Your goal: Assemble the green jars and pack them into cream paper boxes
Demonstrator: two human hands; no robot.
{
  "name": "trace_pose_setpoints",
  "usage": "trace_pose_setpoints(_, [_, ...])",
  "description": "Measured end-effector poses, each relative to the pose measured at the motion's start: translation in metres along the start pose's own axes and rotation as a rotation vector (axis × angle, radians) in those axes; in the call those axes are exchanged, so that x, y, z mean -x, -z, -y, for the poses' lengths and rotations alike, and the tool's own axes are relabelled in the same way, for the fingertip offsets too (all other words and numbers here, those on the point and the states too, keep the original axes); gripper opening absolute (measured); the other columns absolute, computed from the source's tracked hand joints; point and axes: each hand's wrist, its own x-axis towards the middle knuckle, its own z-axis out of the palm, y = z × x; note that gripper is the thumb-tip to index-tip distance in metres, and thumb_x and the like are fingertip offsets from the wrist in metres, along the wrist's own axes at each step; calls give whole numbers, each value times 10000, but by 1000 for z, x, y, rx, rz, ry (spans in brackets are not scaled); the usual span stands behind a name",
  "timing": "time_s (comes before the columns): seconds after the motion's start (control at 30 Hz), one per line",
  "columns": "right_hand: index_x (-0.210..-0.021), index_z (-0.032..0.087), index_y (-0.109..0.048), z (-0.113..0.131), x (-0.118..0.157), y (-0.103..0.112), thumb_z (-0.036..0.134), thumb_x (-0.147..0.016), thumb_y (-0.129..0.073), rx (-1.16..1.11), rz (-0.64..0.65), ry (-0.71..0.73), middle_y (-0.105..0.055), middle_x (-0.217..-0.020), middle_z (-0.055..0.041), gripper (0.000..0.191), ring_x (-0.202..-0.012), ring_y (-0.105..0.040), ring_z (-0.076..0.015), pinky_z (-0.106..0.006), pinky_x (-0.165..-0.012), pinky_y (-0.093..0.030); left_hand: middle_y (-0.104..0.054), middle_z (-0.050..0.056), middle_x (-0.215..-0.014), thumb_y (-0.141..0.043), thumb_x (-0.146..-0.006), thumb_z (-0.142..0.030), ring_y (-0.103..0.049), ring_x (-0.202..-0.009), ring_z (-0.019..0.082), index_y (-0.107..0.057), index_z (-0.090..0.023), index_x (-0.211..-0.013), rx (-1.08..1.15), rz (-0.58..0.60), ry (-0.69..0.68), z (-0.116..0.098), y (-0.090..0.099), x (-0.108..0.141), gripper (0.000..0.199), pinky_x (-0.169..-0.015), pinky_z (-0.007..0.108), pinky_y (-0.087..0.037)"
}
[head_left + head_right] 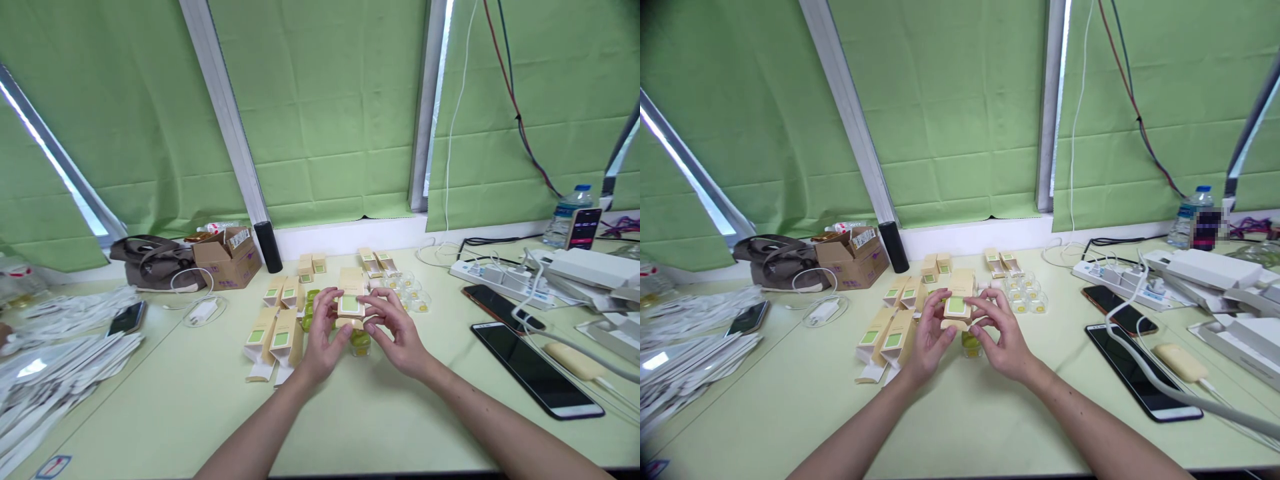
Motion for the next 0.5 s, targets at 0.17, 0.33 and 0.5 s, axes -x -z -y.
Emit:
trace_pose_setpoints(0.17, [-1403,361,-630,2,1,0,357,-1018,-634,-7,27,10,-404,-1314,-88,385,-1014,-646,-190,-397,-908,-649,-394,115,-1483,-649,-985,-404,-540,-1296,275,-513,-290,-1427,9,-17,4,-3,-1,-1,476,-1057,394,-509])
trace_pose_setpoints(0.33, [-1409,357,-622,3,0,-1,370,-1015,-638,-3,33,13,-401,-1327,-91,395,-1039,-655,-204,-411,-916,-653,-411,124,-1491,-650,-976,-441,-553,-1272,280,-517,-274,-1410,-8,-31,25,-6,-1,0,484,-1050,399,-510])
trace_pose_setpoints(0.5, [-1412,345,-615,3,1,-1,353,-1014,-638,-7,49,18,-390,-1338,-92,398,-1059,-669,-211,-418,-925,-655,-392,123,-1492,-637,-988,-402,-557,-1249,266,-497,-274,-1414,-13,-19,2,-5,0,0,467,-1047,391,-501])
